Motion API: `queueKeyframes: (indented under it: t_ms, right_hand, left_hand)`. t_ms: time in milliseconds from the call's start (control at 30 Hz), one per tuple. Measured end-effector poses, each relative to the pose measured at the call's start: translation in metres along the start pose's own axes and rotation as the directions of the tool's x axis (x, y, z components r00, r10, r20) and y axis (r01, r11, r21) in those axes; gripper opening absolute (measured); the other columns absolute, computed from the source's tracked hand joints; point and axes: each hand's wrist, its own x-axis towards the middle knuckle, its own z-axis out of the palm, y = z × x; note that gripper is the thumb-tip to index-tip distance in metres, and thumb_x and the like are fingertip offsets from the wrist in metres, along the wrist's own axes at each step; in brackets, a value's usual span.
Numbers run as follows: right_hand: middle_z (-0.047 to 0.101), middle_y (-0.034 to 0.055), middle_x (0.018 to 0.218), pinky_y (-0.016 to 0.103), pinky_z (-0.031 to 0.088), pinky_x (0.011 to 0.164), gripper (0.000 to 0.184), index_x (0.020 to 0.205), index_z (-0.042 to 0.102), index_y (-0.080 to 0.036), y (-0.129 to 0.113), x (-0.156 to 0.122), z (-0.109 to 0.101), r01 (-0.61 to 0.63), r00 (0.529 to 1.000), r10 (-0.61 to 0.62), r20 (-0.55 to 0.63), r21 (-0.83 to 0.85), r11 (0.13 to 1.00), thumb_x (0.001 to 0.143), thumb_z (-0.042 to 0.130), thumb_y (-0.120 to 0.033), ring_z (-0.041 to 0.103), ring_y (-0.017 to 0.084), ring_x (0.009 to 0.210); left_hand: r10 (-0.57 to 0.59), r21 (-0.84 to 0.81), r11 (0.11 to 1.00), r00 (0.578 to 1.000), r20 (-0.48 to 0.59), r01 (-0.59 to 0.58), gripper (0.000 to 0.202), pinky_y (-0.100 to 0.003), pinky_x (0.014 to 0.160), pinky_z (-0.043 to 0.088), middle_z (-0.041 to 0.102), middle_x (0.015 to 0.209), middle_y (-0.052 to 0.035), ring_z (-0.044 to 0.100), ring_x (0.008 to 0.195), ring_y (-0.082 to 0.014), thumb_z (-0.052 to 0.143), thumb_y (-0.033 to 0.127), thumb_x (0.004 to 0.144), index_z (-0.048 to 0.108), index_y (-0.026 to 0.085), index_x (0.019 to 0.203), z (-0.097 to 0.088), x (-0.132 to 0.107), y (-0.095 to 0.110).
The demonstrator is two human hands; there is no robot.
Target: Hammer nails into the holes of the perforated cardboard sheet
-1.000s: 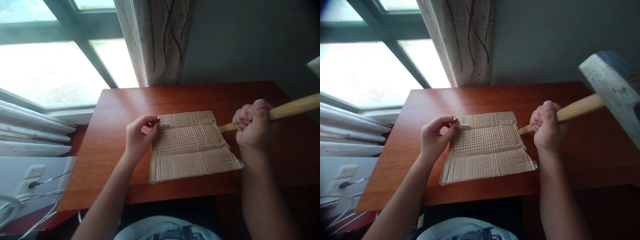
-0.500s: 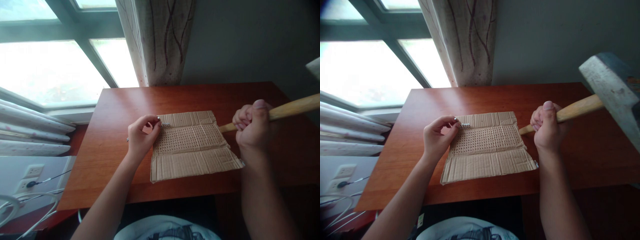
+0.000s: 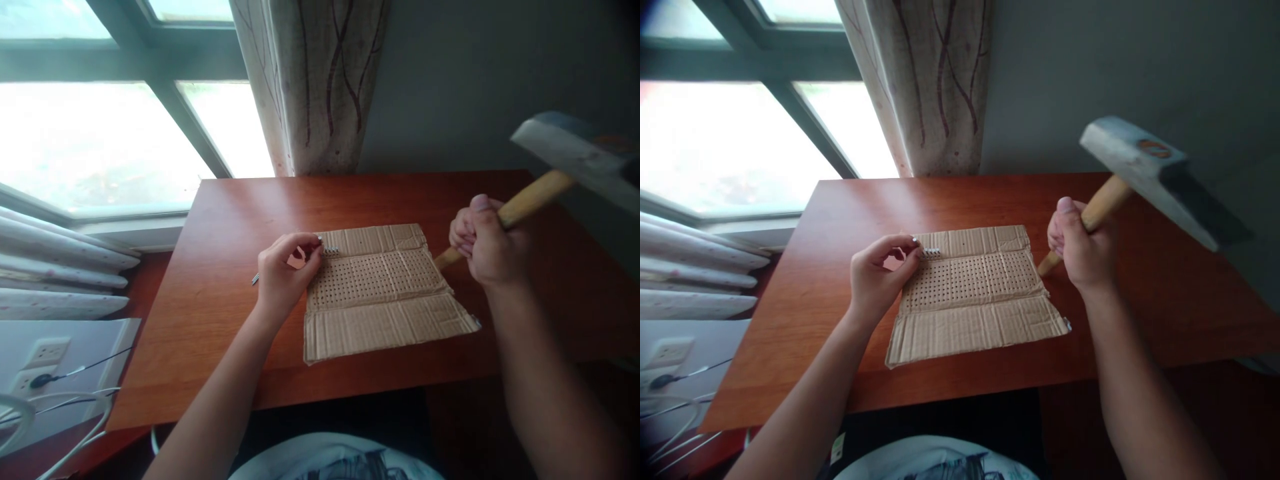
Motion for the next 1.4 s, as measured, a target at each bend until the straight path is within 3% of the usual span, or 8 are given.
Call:
queueKeyframes:
  t_ms: [100, 233, 433, 700, 900, 1000, 1200, 1400]
  right_hand:
    - [0.042, -0.0065, 0.050, 0.024, 0.023, 0.036, 0.048, 0.064, 0.051, -0.022, -0.013, -0.001, -0.005, -0.074, 0.984, 0.106, 0.143, -0.216, 0.974, 0.087, 0.072, -0.058, 0.035, 0.008, 0.038]
    - [0.049, -0.0054, 0.051, 0.023, 0.026, 0.040, 0.043, 0.067, 0.059, -0.021, -0.039, 0.000, 0.006, 0.060, 0.930, 0.133, 0.342, -0.500, 0.864, 0.086, 0.075, -0.057, 0.041, 0.009, 0.044]
    - [0.049, -0.0066, 0.047, 0.026, 0.022, 0.042, 0.035, 0.058, 0.063, -0.023, -0.071, 0.007, 0.041, 0.122, 0.805, 0.155, 0.573, -0.415, 0.902, 0.076, 0.088, -0.038, 0.038, 0.009, 0.042]
    - [0.050, -0.0064, 0.048, 0.027, 0.022, 0.042, 0.036, 0.061, 0.058, -0.024, -0.084, 0.006, 0.054, 0.269, 0.722, 0.119, 0.682, -0.435, 0.859, 0.089, 0.075, -0.039, 0.039, 0.010, 0.039]
    - [0.056, -0.0033, 0.051, 0.030, 0.022, 0.045, 0.033, 0.063, 0.061, -0.025, -0.072, 0.000, 0.055, 0.302, 0.737, 0.107, 0.667, -0.466, 0.832, 0.091, 0.071, -0.039, 0.045, 0.013, 0.042]
    - [0.056, -0.0038, 0.052, 0.030, 0.023, 0.046, 0.034, 0.064, 0.057, -0.025, -0.076, 0.001, 0.053, 0.345, 0.711, 0.111, 0.695, -0.482, 0.805, 0.092, 0.068, -0.040, 0.046, 0.013, 0.043]
    - [0.059, -0.0008, 0.066, 0.032, 0.032, 0.057, 0.033, 0.073, 0.049, -0.024, -0.086, -0.002, 0.057, 0.379, 0.668, 0.307, 0.678, -0.665, 0.644, 0.104, 0.049, -0.035, 0.052, 0.015, 0.057]
    - [0.060, 0.0005, 0.071, 0.033, 0.033, 0.062, 0.036, 0.075, 0.046, -0.023, -0.083, -0.004, 0.060, 0.370, 0.637, 0.370, 0.676, -0.689, 0.623, 0.106, 0.043, -0.041, 0.053, 0.016, 0.063]
  left_hand:
    - [0.032, -0.003, 0.999, 0.999, 0.011, -0.032, 0.007, -0.028, 0.069, 0.053, 0.074, 0.082, -0.0015, 0.066, 0.073, -0.0143, 0.072, 0.021, 0.083, 0.075, 0.021, 0.090, 0.000, 0.000, -0.002]
    - [0.049, -0.004, 0.999, 0.999, 0.020, -0.049, 0.007, -0.029, 0.070, 0.054, 0.074, 0.081, -0.0016, 0.065, 0.072, -0.0149, 0.072, 0.021, 0.084, 0.075, 0.021, 0.090, 0.000, -0.001, -0.002]
    - [0.075, 0.002, 0.997, 0.997, 0.019, -0.075, 0.008, -0.030, 0.071, 0.055, 0.074, 0.082, -0.0018, 0.064, 0.073, -0.0155, 0.071, 0.018, 0.085, 0.074, 0.022, 0.090, 0.000, -0.002, 0.000]
    - [0.099, -0.010, 0.995, 0.995, 0.016, -0.099, 0.008, -0.030, 0.068, 0.053, 0.074, 0.081, -0.0014, 0.063, 0.073, -0.0154, 0.069, 0.017, 0.086, 0.073, 0.022, 0.089, -0.001, 0.000, 0.004]
    - [0.096, -0.011, 0.995, 0.995, 0.023, -0.096, 0.009, -0.029, 0.068, 0.053, 0.074, 0.083, -0.0022, 0.064, 0.075, -0.0158, 0.068, 0.014, 0.085, 0.073, 0.021, 0.087, 0.000, 0.000, 0.002]
    - [0.090, -0.013, 0.996, 0.996, 0.027, -0.090, 0.007, -0.029, 0.069, 0.053, 0.075, 0.084, -0.0023, 0.064, 0.075, -0.0154, 0.069, 0.015, 0.085, 0.073, 0.021, 0.087, 0.000, -0.001, 0.000]
    - [0.092, -0.006, 0.996, 0.995, 0.037, -0.092, 0.010, -0.028, 0.069, 0.052, 0.074, 0.085, -0.0016, 0.063, 0.074, -0.0147, 0.067, 0.013, 0.086, 0.072, 0.020, 0.090, -0.001, -0.001, 0.001]
    - [0.137, 0.063, 0.988, 0.989, 0.055, -0.140, 0.016, -0.032, 0.077, 0.053, 0.073, 0.084, -0.0006, 0.062, 0.082, -0.0183, 0.069, 0.012, 0.084, 0.072, 0.022, 0.096, -0.005, -0.001, 0.005]
